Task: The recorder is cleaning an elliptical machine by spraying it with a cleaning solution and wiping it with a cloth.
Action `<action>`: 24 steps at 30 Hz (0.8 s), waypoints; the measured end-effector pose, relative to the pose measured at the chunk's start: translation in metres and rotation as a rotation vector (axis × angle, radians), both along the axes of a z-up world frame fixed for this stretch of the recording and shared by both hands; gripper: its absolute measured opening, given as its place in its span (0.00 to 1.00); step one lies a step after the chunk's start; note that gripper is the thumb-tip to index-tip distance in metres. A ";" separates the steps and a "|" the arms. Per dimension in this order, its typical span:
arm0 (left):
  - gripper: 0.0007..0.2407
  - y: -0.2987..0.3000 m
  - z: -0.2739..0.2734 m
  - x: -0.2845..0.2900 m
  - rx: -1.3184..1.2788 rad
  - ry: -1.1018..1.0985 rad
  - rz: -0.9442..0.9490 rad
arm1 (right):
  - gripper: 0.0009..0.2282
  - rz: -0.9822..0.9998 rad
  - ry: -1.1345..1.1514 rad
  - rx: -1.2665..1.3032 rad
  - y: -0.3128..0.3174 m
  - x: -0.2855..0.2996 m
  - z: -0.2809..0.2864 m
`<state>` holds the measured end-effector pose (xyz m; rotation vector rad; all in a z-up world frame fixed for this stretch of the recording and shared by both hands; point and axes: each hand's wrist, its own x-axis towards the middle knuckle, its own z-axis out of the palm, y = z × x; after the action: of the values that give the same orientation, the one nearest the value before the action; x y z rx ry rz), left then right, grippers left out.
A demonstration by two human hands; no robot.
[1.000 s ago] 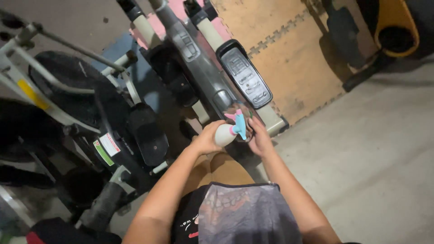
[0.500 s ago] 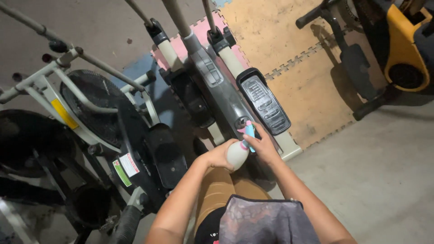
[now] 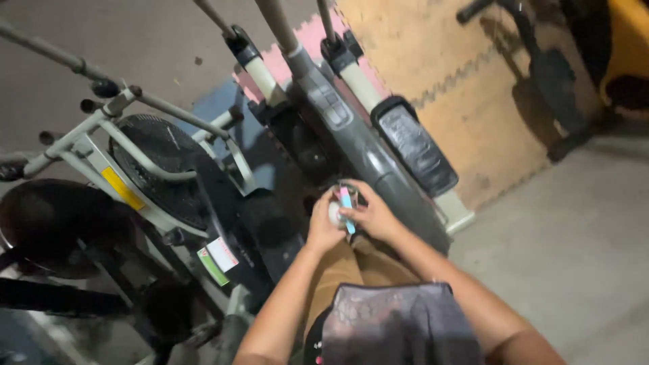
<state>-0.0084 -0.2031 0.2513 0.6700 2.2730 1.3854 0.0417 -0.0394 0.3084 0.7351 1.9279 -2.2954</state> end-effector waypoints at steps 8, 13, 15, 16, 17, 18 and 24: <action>0.38 -0.043 0.006 -0.047 0.167 -0.466 -0.045 | 0.17 -0.139 -0.365 -0.359 0.045 0.031 -0.085; 0.45 -0.042 0.055 -0.075 -0.068 -0.281 0.031 | 0.21 -0.429 -0.323 0.093 0.100 0.063 -0.136; 0.44 -0.044 0.043 -0.079 -0.011 -0.285 -0.008 | 0.21 -0.401 -0.347 0.335 0.115 0.066 -0.158; 0.42 -0.045 0.036 -0.080 0.046 -0.291 -0.036 | 0.22 -0.356 -0.372 0.577 0.121 0.070 -0.169; 0.42 -0.044 0.030 -0.080 0.038 -0.301 -0.042 | 0.22 -0.359 -0.384 0.571 0.118 0.070 -0.170; 0.40 -0.042 0.024 -0.081 0.036 -0.171 -0.093 | 0.23 -0.323 -0.400 0.688 0.114 0.071 -0.171; 0.37 -0.018 -0.004 -0.081 0.028 -0.027 -0.244 | 0.31 0.107 -0.537 1.013 0.078 0.048 -0.188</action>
<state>-0.0890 -0.2209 0.2476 0.8981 2.0740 1.3022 0.0901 0.0389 0.1205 1.0913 2.6078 -0.7736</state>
